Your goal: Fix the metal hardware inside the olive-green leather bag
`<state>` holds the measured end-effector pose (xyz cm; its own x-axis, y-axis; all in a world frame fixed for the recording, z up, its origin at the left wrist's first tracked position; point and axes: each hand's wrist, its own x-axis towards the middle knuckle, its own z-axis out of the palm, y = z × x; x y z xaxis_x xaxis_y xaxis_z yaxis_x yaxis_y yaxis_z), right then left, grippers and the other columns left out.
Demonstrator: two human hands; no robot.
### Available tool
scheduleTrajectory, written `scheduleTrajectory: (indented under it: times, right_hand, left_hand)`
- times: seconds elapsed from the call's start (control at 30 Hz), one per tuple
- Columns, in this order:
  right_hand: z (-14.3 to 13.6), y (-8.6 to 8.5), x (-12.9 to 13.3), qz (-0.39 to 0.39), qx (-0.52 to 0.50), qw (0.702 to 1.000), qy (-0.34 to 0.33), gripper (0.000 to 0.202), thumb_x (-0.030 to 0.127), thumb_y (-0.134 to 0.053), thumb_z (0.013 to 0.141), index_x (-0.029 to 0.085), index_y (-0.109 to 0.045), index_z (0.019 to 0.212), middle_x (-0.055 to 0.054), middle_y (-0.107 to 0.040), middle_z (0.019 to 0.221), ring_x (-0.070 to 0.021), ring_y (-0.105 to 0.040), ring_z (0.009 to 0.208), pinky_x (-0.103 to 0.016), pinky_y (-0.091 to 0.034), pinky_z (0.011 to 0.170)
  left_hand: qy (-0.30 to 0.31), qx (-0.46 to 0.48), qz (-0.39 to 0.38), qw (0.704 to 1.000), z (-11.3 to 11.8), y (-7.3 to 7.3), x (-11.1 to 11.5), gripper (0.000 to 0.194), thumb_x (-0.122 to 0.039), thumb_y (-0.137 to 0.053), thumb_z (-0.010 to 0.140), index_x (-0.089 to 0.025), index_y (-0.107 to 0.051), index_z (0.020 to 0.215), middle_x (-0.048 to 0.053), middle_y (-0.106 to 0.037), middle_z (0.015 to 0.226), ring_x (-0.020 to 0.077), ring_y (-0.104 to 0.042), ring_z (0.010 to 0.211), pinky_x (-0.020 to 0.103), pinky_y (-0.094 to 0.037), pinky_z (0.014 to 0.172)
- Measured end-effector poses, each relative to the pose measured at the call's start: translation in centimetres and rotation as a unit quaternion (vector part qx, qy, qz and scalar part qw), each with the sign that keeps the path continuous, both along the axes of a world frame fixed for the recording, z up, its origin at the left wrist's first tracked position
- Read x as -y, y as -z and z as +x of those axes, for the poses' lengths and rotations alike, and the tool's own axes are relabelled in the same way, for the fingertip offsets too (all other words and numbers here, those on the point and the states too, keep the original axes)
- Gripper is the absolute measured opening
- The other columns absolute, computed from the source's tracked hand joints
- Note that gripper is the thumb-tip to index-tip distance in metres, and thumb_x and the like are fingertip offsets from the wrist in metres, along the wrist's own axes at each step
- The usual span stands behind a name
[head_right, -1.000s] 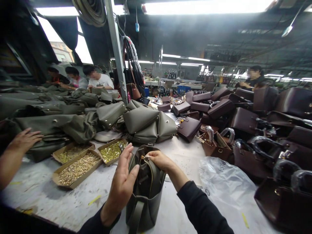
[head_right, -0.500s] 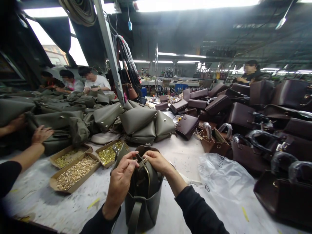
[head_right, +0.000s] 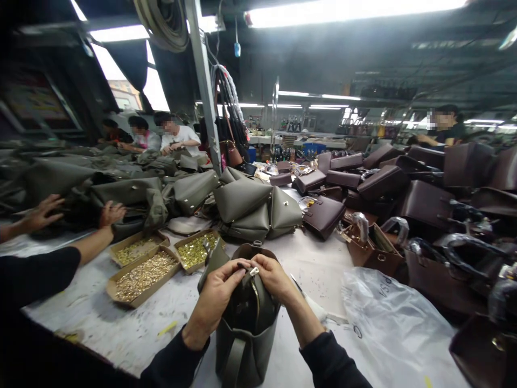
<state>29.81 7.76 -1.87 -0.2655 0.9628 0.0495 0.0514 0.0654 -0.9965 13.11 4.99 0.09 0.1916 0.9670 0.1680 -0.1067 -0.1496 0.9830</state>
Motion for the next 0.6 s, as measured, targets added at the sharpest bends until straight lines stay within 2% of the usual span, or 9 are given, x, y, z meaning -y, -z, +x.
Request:
scheduleTrajectory:
  times: [0.1,0.2,0.27,0.37,0.4,0.43,0.5,0.6]
  right_hand:
    - [0.0,0.0,0.5,0.026,0.023,0.999,-0.013,0.049,0.067,-0.06,0.087,0.019,-0.06,0.084,0.003,-0.055,0.074,-0.0147,-0.05,0.071,-0.026,-0.04,0.067]
    - [0.2,0.2,1.0,0.08,0.101,0.992,-0.003,0.044,0.062,-0.052,0.095,0.02,-0.064,0.093,-0.001,-0.062,0.081,-0.018,-0.057,0.077,-0.029,-0.044,0.072]
    - [0.6,0.6,1.1,0.143,0.172,0.972,0.072,0.043,0.059,-0.045,0.099,0.021,-0.065,0.103,-0.004,-0.068,0.091,-0.0214,-0.062,0.085,-0.032,-0.047,0.078]
    - [1.6,1.4,0.9,0.25,0.283,0.895,0.236,0.047,0.06,-0.05,0.094,0.021,-0.065,0.118,-0.013,-0.067,0.12,-0.0318,-0.059,0.112,-0.045,-0.044,0.1]
    - [2.1,1.7,0.7,0.261,0.312,0.874,0.266,0.051,0.06,-0.053,0.092,0.021,-0.063,0.123,-0.015,-0.064,0.129,-0.0349,-0.055,0.12,-0.049,-0.041,0.105]
    - [2.5,2.0,0.4,0.247,0.332,0.869,0.27,0.053,0.058,-0.054,0.09,0.021,-0.063,0.126,-0.016,-0.063,0.133,-0.0365,-0.054,0.123,-0.051,-0.04,0.105]
    - [3.0,2.7,-0.1,0.167,0.334,0.901,0.222,0.049,0.053,-0.05,0.091,0.023,-0.063,0.127,-0.014,-0.069,0.125,-0.0346,-0.062,0.113,-0.048,-0.047,0.097]
    - [2.5,3.7,-0.9,0.079,0.256,0.955,0.129,0.039,0.051,-0.048,0.09,0.025,-0.069,0.112,-0.008,-0.076,0.097,-0.0288,-0.069,0.089,-0.039,-0.052,0.081]
  left_hand:
    - [-0.01,-0.021,0.023,0.999,0.0,-0.2,0.4,0.016,-0.028,-0.061,0.091,-0.018,-0.073,0.094,0.007,-0.073,0.107,0.0217,-0.066,0.105,0.032,-0.047,0.099]
    - [-0.034,-0.056,0.05,0.997,-0.1,-0.3,0.8,0.016,-0.023,-0.058,0.09,-0.018,-0.072,0.091,0.005,-0.07,0.104,0.0201,-0.064,0.102,0.03,-0.047,0.094]
    - [-0.056,-0.08,0.055,0.994,-0.2,-0.3,1.1,0.015,-0.022,-0.057,0.09,-0.018,-0.071,0.088,0.004,-0.068,0.098,0.0194,-0.063,0.096,0.029,-0.047,0.09]
    - [-0.061,-0.098,0.041,0.992,-0.3,-0.4,1.7,0.015,-0.024,-0.056,0.091,-0.018,-0.069,0.087,0.003,-0.066,0.092,0.0192,-0.061,0.092,0.03,-0.046,0.087]
    - [-0.053,-0.098,0.034,0.993,-0.3,-0.5,2.0,0.015,-0.025,-0.056,0.091,-0.018,-0.069,0.088,0.004,-0.067,0.092,0.0193,-0.061,0.092,0.03,-0.046,0.087]
    - [-0.044,-0.094,0.027,0.994,-0.2,-0.7,2.2,0.016,-0.026,-0.055,0.092,-0.018,-0.069,0.089,0.004,-0.067,0.093,0.0193,-0.061,0.092,0.03,-0.046,0.087]
    - [-0.026,-0.087,0.019,0.996,-0.1,-1.1,2.8,0.018,-0.028,-0.055,0.093,-0.018,-0.07,0.09,0.003,-0.067,0.092,0.019,-0.061,0.091,0.029,-0.045,0.086]
    - [-0.009,-0.089,0.032,0.996,0.4,-1.6,3.7,0.018,-0.028,-0.056,0.093,-0.018,-0.068,0.085,0.002,-0.064,0.087,0.0173,-0.059,0.086,0.028,-0.043,0.08]
